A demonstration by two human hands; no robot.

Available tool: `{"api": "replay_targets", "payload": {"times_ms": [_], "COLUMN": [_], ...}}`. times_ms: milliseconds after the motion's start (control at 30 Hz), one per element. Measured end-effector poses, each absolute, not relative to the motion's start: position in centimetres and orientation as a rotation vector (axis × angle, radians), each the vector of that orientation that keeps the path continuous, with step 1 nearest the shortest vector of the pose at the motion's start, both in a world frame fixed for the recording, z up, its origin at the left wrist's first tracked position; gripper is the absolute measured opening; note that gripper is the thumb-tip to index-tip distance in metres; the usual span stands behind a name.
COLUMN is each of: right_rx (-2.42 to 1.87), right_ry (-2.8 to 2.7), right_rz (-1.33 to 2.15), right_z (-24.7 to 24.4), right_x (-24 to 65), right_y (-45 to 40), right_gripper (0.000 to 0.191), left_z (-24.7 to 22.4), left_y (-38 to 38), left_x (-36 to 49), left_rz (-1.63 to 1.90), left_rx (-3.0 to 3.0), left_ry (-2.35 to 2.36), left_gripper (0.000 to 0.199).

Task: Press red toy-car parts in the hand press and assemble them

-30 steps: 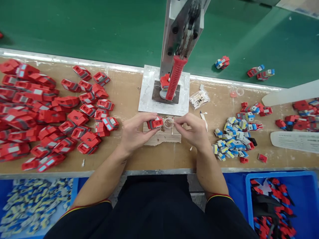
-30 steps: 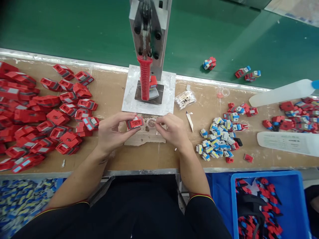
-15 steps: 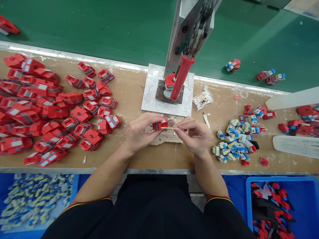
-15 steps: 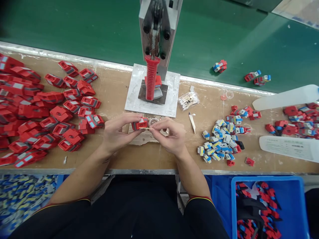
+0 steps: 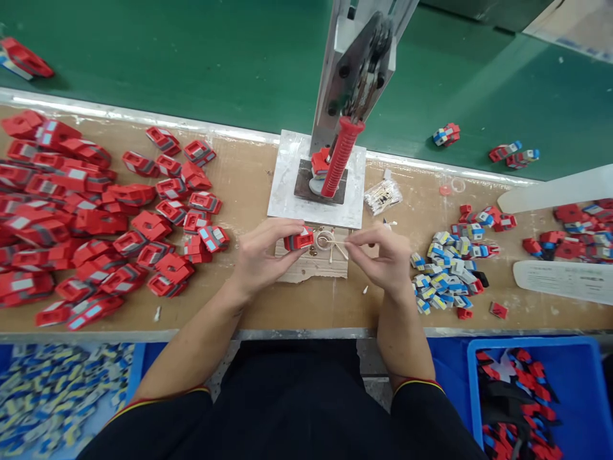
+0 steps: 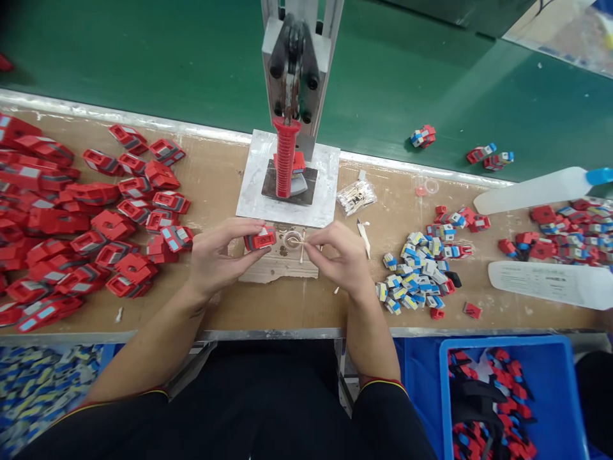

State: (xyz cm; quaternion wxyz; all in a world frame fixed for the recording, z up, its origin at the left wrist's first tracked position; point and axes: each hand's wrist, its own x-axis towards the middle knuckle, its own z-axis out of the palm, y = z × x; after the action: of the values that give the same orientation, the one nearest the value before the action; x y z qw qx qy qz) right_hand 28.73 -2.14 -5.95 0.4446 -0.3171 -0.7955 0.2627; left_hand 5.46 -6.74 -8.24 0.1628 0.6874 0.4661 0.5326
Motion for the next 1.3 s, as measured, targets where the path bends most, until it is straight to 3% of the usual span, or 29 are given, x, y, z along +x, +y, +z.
{"api": "replay_targets", "payload": {"times_ms": [100,267,400,467,667,767,900,967,1200,1300], "right_rx": [-0.823,-0.972,-1.343,-1.516,-1.879,-1.612,-0.928,-0.699,-0.691,-0.648], "right_ry": [-2.284,-2.033,-2.046,-2.341,-2.717,-2.414,-1.858,-1.759,-1.661,-1.596], "right_rz": [0.627,0.499,0.173,0.192,0.293,0.48,0.869,1.05,1.269,1.335], "right_z": [-6.6,-5.0,-1.9,-1.5,-3.9,-4.0,-4.0,-4.4,-6.7,-7.5], "right_x": [28.6,34.2,42.0,44.1,43.9,42.4,37.6,34.2,27.7,27.9], "right_y": [-1.5,-0.7,-2.4,-3.3,-2.6,-2.4,-2.4,-2.0,-1.4,-2.0], "right_gripper": [0.004,0.033,0.022,0.013,0.021,0.024,0.049,0.05,0.051,0.038], "left_z": [-8.5,-8.7,-8.6,-8.6,-9.0,-9.1,-8.9,-8.7,-8.4,-8.4], "left_y": [-6.7,-6.3,-6.0,-5.8,-5.6,-5.8,-6.6,-7.0,-7.0,-7.0], "left_x": [5.2,4.7,4.8,4.9,4.9,5.1,5.7,6.0,6.0,6.0], "left_rz": [1.525,1.566,1.693,1.73,1.767,1.72,1.581,1.526,1.438,1.437], "left_rx": [1.934,1.767,1.489,1.401,1.355,1.354,1.277,1.224,1.101,1.097], "left_ry": [1.328,1.357,1.15,1.05,0.969,0.923,0.925,0.921,0.846,0.795], "left_gripper": [0.023,0.029,0.039,0.041,0.042,0.04,0.054,0.056,0.053,0.048]}}
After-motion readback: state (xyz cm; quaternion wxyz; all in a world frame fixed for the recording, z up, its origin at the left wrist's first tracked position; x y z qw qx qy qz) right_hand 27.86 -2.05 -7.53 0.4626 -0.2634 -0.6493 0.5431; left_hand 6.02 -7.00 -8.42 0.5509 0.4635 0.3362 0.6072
